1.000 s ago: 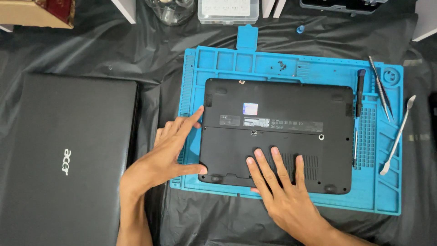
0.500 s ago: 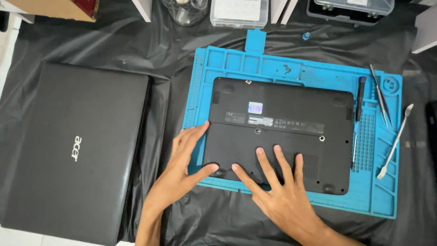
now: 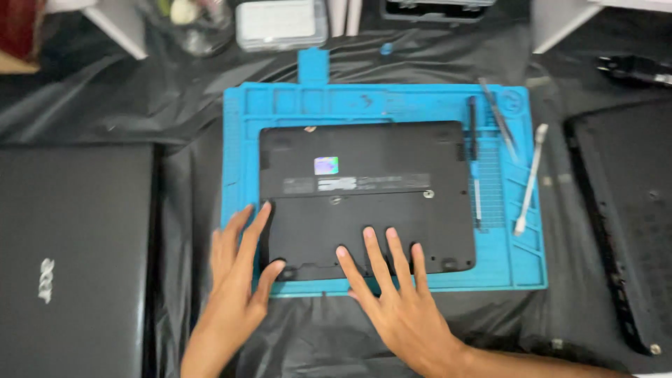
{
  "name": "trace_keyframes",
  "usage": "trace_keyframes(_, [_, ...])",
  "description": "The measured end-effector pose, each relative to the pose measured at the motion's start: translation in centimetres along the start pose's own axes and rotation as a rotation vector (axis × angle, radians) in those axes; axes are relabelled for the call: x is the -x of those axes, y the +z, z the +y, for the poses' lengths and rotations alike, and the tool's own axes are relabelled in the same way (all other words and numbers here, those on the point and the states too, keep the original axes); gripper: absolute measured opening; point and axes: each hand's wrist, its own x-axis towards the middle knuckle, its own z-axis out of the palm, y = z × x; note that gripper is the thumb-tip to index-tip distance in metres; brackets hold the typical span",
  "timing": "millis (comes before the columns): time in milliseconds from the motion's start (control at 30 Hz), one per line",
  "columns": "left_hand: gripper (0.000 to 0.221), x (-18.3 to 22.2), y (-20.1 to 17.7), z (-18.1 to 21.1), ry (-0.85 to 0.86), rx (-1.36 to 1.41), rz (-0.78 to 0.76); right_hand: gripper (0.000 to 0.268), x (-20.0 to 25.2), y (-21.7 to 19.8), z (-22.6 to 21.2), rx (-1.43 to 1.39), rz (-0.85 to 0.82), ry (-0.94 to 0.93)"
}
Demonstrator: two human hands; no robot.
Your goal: The person reassembles a partially disassembled laptop on a blue repair mat. They seat the battery pack, align the bottom cover over the chassis, flip the laptop to check the edges, and use a screwdriver to drive screws into the base, picking screws from the mat one at a time.
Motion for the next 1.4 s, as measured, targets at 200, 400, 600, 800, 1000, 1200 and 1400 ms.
trace_keyframes(200, [0.059,0.1,4.6,2.9,0.22,-0.486,0.159,0.072,4.1,0.2,2.3,-0.11,0.059,0.103])
trace_keyframes(400, [0.051,-0.7,8.8,4.8,0.478,-0.238,-0.082,0.069,5.3,1.0,3.8,-0.108,0.103,0.175])
trace_keyframes(600, [0.063,-3.8,9.0,7.1,0.545,-0.358,-0.189,0.066,5.1,0.7,4.0,-0.15,0.105,0.121])
trace_keyframes(800, [0.059,-6.0,10.4,7.1,0.661,-0.398,-0.166,0.066,5.2,1.3,3.8,-0.155,0.12,0.124])
trace_keyframes(1000, [0.061,-6.6,10.7,6.2,0.701,-0.463,-0.173,0.066,5.5,2.0,4.0,-0.152,0.151,0.101])
trace_keyframes(1200, [0.059,-7.6,8.4,5.7,0.589,-0.221,-0.291,0.063,5.6,1.9,4.1,-0.209,0.163,0.105])
trace_keyframes(1400, [0.057,-8.5,4.2,4.5,0.472,0.012,-0.543,0.062,5.6,1.8,4.1,-0.202,0.178,0.083])
